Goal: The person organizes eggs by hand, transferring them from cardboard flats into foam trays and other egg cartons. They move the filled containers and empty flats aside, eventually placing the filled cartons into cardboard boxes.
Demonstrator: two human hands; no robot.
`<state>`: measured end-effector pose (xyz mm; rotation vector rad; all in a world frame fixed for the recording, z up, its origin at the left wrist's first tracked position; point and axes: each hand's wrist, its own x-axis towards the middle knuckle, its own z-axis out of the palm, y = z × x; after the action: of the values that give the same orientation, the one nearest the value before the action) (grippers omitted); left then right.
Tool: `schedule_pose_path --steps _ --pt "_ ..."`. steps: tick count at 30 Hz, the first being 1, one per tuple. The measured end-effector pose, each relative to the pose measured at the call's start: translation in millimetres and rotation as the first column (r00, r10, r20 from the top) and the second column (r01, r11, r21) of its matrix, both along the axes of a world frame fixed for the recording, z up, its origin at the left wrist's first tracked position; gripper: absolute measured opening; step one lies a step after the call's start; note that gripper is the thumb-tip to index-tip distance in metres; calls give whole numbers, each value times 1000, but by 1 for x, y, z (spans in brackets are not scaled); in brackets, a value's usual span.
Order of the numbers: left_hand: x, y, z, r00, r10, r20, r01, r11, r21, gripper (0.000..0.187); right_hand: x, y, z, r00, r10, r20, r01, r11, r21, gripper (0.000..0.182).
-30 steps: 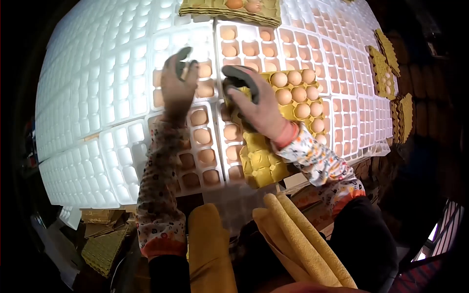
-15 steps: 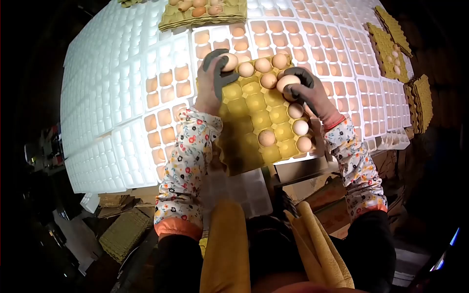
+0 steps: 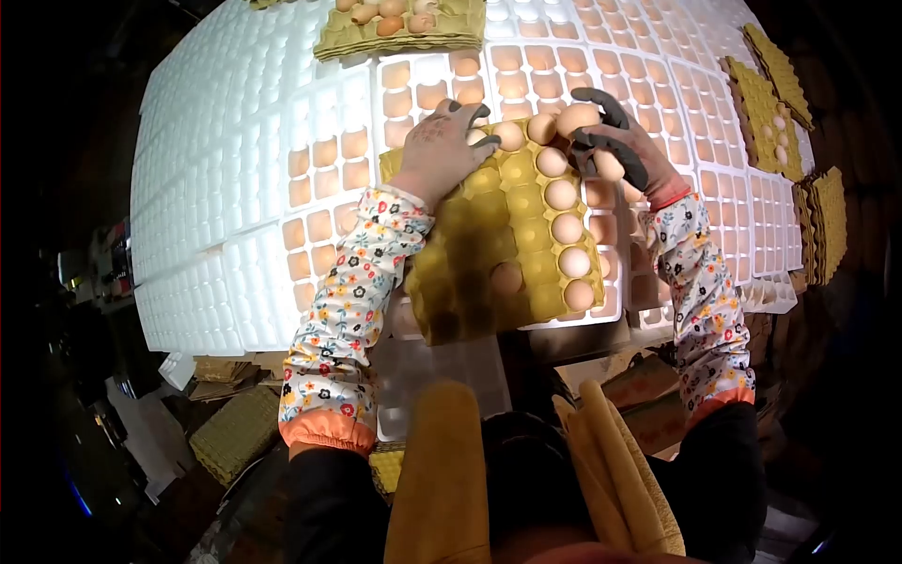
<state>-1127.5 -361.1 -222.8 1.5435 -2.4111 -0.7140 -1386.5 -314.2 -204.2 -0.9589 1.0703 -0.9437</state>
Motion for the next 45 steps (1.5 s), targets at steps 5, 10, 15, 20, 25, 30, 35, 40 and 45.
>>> schedule_pose_path --steps 5,10,15,20,25,30,35,40,45 --pt "-55 -31 0 828 -310 466 295 949 108 55 24 -44 5 125 64 -990 -459 888 -1 46" --pt "-16 -4 8 671 468 -575 120 697 707 33 22 -54 -16 99 80 -992 -474 880 24 47" --pt "-25 1 -17 683 213 -699 257 825 503 40 -32 20 -52 990 -53 128 87 957 -278 54" --pt "-97 6 5 816 -408 410 463 885 -43 45 -26 51 -32 964 -254 81 266 895 -359 48" --pt "-55 -10 12 947 -75 -312 182 926 332 57 -17 60 -20 872 -378 311 419 905 -74 34" --pt "22 8 -6 420 438 -795 274 774 571 38 5 64 -30 783 -341 520 314 939 143 43" --pt "123 19 -35 189 494 -849 162 837 523 46 78 35 -40 951 -308 -23 301 941 -154 44" --pt "209 -52 -29 804 586 -96 -591 807 -20 50 199 -84 -20 769 40 -638 -322 886 -333 45" --pt "215 -112 -23 830 192 523 -293 949 118 64 292 -178 -52 -45 28 -999 -808 587 53 55"
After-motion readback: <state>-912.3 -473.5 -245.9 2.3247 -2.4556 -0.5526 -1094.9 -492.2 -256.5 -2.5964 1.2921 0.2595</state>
